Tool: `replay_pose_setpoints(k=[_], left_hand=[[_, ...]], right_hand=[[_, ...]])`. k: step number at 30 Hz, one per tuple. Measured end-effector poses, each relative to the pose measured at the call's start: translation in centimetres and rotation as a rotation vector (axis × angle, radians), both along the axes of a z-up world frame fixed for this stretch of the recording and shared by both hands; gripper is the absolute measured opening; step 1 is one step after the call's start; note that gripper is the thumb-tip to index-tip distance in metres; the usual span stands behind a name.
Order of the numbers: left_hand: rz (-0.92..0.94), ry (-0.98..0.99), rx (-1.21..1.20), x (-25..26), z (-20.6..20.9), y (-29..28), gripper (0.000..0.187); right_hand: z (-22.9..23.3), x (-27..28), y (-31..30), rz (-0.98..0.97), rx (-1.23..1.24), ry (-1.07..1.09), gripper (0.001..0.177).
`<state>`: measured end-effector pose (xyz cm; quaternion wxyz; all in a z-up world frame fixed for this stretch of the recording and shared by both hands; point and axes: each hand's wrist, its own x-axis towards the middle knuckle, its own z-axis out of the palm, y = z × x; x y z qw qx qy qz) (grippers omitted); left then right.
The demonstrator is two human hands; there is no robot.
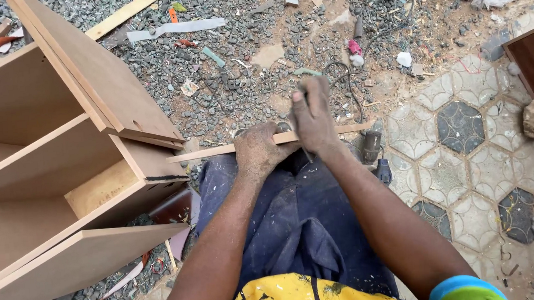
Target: Manually sanding the edges of wooden furniture components using sandpaper to smooth the surfaces.
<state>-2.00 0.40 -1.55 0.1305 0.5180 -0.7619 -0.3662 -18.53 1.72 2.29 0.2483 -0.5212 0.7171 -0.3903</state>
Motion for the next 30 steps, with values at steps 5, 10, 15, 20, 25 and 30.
replay_pose_setpoints(k=[5,10,15,20,25,30], left_hand=[[-0.044,0.096,0.102,1.4,3.1,0.0,0.044],[-0.015,0.028,0.062,0.4,1.6,0.2,0.039],[0.038,0.004,0.022,0.8,-0.1,-0.1,0.044],[-0.060,0.096,0.016,0.7,0.9,0.3,0.045],[0.005,0.024,-0.118,-0.1,-0.1,0.1,0.038],[-0.050,-0.032,-0.103,1.2,0.1,0.2,0.029]], right_hand=[[-0.2,-0.1,-2.1,0.333,-0.330,0.054,0.050],[-0.2,-0.2,-3.0,0.365,-0.381,0.160,0.046],[0.1,1.7,-3.2,0.370,-0.575,0.037,0.046],[-2.3,-5.4,-1.2,0.281,0.730,0.081,0.080],[9.3,4.7,-3.3,0.531,0.594,-0.176,0.088],[5.2,1.7,-3.7,0.667,0.595,-0.161,0.085]])
